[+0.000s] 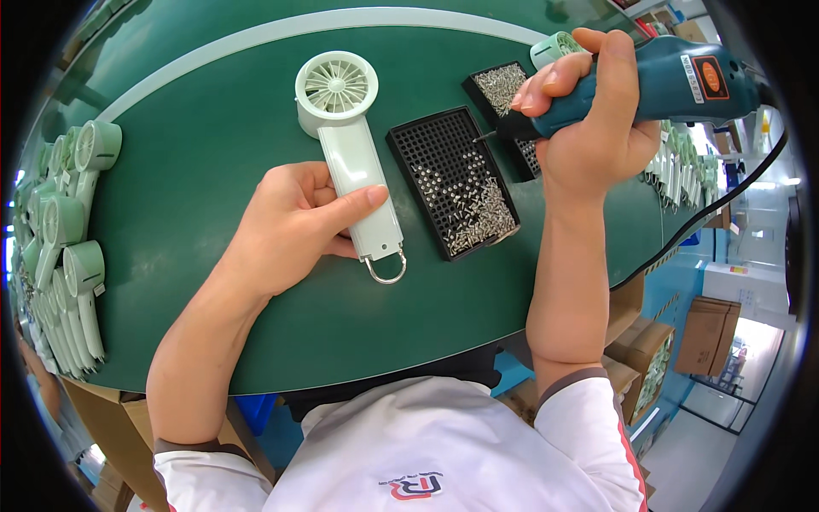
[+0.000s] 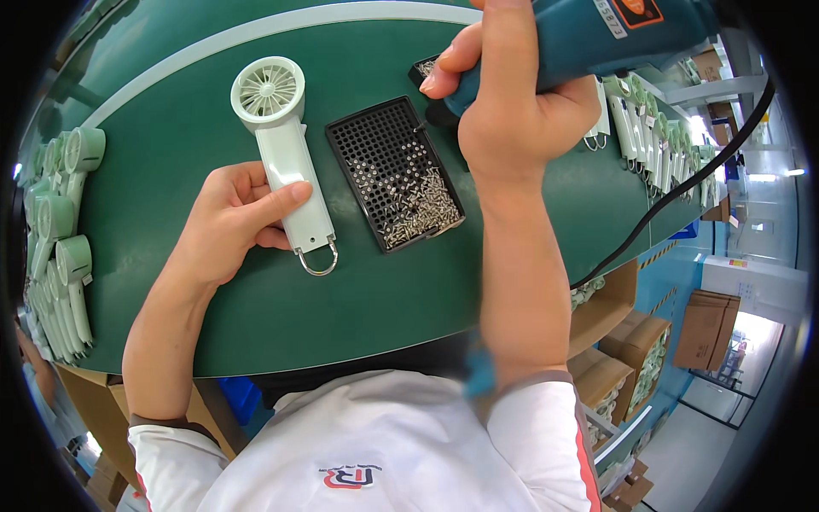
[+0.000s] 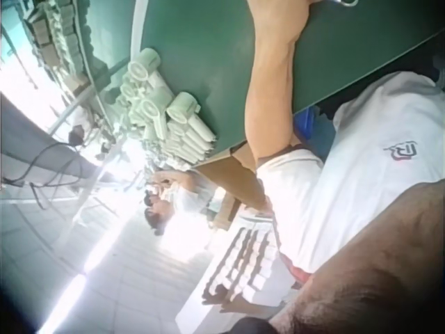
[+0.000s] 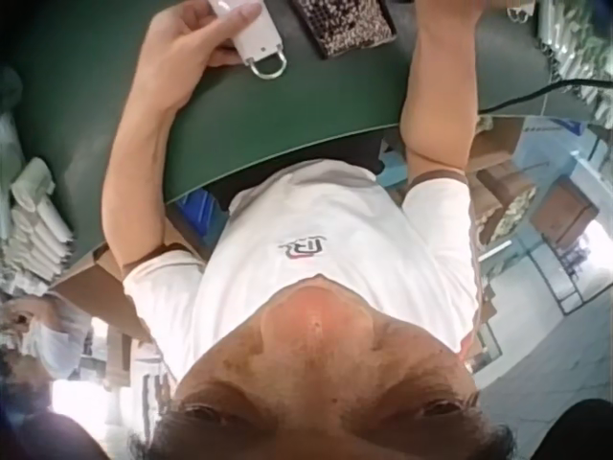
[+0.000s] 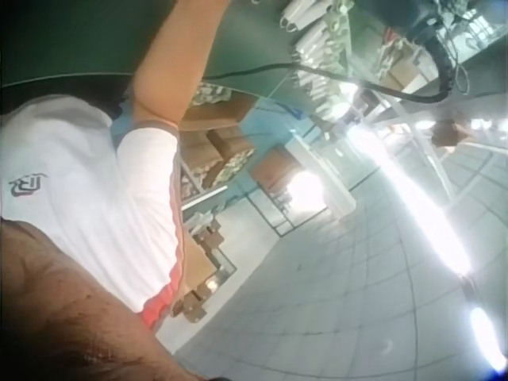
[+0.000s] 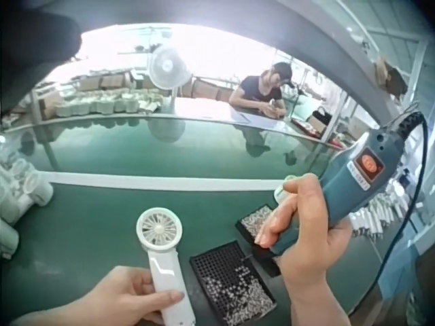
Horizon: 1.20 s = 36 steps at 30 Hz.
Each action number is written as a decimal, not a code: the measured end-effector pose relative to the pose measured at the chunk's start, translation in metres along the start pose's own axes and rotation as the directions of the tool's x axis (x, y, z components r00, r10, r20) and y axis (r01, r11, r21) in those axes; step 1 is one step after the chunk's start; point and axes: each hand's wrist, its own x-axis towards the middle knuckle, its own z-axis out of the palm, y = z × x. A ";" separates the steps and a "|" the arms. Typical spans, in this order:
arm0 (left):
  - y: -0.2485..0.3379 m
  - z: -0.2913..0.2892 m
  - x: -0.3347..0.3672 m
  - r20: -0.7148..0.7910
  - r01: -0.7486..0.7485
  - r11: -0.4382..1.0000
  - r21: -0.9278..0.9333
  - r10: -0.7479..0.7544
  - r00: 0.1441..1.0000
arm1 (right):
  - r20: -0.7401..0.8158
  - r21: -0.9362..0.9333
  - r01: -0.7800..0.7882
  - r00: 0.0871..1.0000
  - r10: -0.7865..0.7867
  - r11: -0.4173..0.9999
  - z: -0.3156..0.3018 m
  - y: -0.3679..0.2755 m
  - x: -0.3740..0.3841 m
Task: Assemble handheld portable fans by attaching housing components and driving screws using an electric screwdriver.
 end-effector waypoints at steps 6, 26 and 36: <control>-0.001 -0.002 -0.001 -0.001 -0.008 1.000 0.005 0.008 1.000 | -0.019 0.133 -0.088 0.996 0.092 0.987 0.007 -0.030 -0.004; -0.005 -0.005 0.002 -0.002 -0.012 1.000 0.028 0.012 1.000 | 0.472 0.329 -0.329 0.869 0.148 0.885 0.031 -0.054 -0.055; -0.006 -0.005 0.002 -0.011 -0.014 0.999 0.031 0.014 1.000 | 0.499 0.216 -0.276 0.856 0.137 0.937 0.029 -0.050 -0.057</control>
